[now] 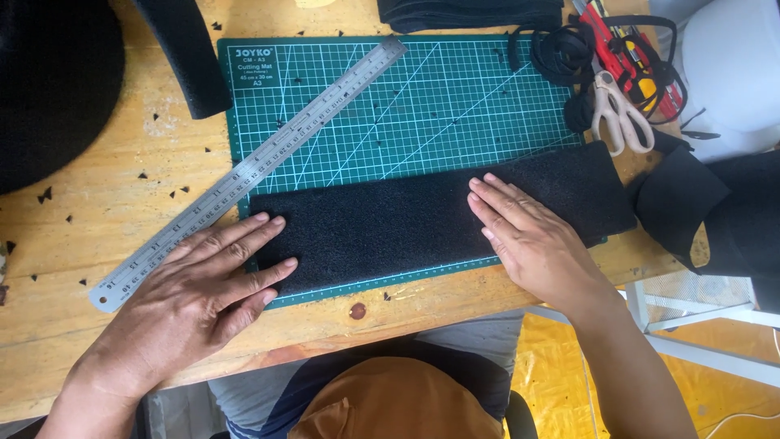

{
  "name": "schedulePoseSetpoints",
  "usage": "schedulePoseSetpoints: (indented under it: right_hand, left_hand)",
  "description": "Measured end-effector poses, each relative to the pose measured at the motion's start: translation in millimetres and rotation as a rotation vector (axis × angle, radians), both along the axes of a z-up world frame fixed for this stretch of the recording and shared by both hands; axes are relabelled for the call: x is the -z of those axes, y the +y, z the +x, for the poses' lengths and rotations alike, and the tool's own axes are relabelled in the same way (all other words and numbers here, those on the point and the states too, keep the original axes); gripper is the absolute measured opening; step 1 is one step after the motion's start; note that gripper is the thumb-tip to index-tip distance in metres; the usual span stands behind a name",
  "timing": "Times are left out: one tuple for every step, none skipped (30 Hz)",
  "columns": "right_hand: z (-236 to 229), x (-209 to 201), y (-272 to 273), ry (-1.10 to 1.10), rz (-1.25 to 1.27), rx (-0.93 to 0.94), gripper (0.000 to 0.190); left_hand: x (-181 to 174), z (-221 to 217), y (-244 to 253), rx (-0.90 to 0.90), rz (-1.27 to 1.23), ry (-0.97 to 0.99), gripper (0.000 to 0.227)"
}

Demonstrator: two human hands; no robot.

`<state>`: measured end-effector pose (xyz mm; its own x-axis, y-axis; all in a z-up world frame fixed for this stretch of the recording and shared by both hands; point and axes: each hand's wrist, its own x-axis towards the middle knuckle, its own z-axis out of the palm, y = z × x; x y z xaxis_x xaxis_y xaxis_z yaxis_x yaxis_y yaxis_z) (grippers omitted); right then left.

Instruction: Measuring and cutting a strip of black foam material from a roll using a metal ruler and a utility knife on a cutting mat.

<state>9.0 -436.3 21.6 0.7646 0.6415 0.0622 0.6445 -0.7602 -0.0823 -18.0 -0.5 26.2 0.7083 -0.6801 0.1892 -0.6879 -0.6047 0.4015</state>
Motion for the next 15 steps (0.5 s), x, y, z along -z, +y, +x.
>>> schedulePoseSetpoints:
  right_hand:
    - [-0.3,-1.2,1.0,-0.007,0.015,-0.001,0.048]
    - [-0.2,-2.4,2.5,-0.013,0.030,-0.003,0.047]
    - [-0.7,-3.6,2.5,-0.011,0.033,-0.007,0.047]
    - [-0.4,-3.8,3.6,-0.024,0.033,-0.007,0.045]
    - [-0.3,-4.1,5.0,-0.036,0.033,-0.007,0.043]
    - [-0.5,-3.6,5.3,-0.033,0.039,-0.018,0.043]
    - [-0.7,-3.1,5.7,-0.035,0.040,-0.010,0.043]
    - [-1.3,-2.8,5.6,-0.040,0.039,0.000,0.044]
    - [-1.4,-3.6,5.8,-0.040,0.042,-0.007,0.044]
    - [-1.6,-4.2,6.5,-0.051,0.048,-0.009,0.043]
    - [-1.7,-4.8,6.9,-0.061,0.053,-0.011,0.042]
    - [-1.5,-4.1,6.3,-0.061,0.058,-0.017,0.042]
    - [-1.2,-3.3,5.4,-0.057,0.032,-0.014,0.044]
    - [-2.0,-2.6,4.1,-0.052,0.004,-0.009,0.047]
    - [-2.6,-2.4,4.0,-0.051,0.008,-0.013,0.047]
  left_hand:
    - [-0.2,0.0,0.0,-0.005,-0.002,0.021,0.047]
    - [-0.8,-0.4,0.5,-0.012,-0.004,0.043,0.046]
    - [-1.7,0.5,-1.1,-0.017,-0.001,0.045,0.046]
    - [-2.5,0.6,-1.8,-0.016,-0.032,0.038,0.043]
    - [-3.3,0.6,-2.1,-0.014,-0.063,0.031,0.041]
    - [-4.1,0.1,-2.0,-0.025,-0.057,0.033,0.041]
    - [-4.8,-0.3,-1.9,-0.029,-0.067,0.044,0.040]
    - [-4.6,0.2,-2.1,-0.028,-0.079,0.051,0.039]
    - [-2.1,0.6,-1.2,-0.036,-0.076,0.051,0.039]
    - [-0.4,0.6,0.0,-0.021,-0.077,0.033,0.040]
    - [1.3,0.6,1.2,-0.006,-0.078,0.015,0.041]
    - [1.8,0.6,1.9,-0.012,-0.073,0.015,0.041]
    - [2.3,0.6,2.5,-0.009,-0.069,0.017,0.040]
    - [2.9,0.7,2.7,-0.003,-0.066,0.022,0.040]
    - [1.5,0.7,2.2,-0.007,-0.062,0.023,0.040]
